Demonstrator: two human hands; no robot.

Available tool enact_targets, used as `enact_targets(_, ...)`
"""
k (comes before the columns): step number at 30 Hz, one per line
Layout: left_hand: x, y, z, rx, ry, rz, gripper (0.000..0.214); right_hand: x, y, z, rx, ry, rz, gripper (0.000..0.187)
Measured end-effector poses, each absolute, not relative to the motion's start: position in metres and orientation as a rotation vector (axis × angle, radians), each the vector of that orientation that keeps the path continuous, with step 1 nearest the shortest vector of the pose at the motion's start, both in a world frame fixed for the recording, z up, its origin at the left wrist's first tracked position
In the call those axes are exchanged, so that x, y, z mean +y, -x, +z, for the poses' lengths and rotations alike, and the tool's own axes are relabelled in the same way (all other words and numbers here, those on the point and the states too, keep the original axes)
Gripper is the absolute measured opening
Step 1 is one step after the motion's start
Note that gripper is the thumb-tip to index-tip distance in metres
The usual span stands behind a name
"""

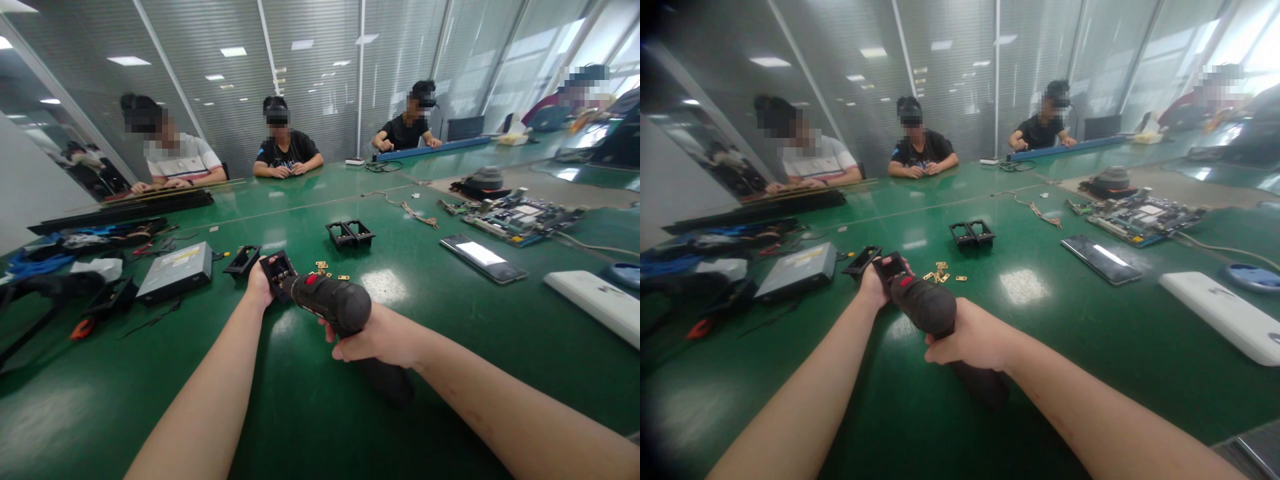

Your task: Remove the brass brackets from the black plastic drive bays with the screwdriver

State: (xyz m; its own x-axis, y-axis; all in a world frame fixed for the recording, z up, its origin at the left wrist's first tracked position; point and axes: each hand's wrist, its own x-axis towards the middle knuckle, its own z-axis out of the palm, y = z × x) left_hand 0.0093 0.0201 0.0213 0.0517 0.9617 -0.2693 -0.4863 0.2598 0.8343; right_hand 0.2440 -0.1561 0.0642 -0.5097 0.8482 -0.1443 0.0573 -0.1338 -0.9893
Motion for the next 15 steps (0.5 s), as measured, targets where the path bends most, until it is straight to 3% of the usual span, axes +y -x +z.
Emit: enact_targets(15, 0.0259, -0.0052, 0.0135, 0.939, -0.608, 1.234, 0.027, -0.1541, -0.2435, 0.06, -1.55, 1.023, 1.685, 0.042)
